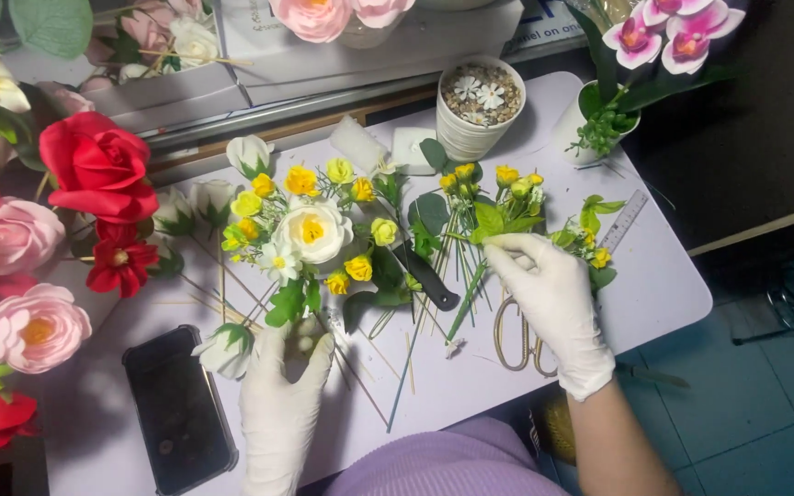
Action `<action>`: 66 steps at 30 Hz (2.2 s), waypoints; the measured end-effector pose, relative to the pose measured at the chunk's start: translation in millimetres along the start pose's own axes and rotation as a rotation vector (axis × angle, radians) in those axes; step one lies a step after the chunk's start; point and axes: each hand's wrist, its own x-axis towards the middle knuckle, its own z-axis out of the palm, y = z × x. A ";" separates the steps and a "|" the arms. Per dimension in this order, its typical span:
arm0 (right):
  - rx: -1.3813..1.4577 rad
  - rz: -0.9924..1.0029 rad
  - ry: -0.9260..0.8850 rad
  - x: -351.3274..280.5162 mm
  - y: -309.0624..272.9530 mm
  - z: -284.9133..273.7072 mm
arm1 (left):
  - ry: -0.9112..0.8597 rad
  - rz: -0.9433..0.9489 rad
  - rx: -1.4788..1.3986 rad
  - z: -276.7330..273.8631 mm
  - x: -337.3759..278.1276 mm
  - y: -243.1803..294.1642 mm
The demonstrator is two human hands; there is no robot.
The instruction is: Arranging artificial yellow and white flowers into a floral display on a workspace.
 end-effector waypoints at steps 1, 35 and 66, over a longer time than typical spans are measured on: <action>-0.033 0.028 -0.020 -2.3 0.3 -0.5 | -0.018 -0.046 -0.013 -0.6 -0.8 0.8; 0.052 -0.751 -0.178 -29.7 6.0 31.0 | -0.257 0.241 -0.056 23.2 -13.8 1.7; 0.160 -0.486 -0.468 -50.0 8.4 78.3 | -0.143 0.065 -0.539 22.1 -1.8 -27.9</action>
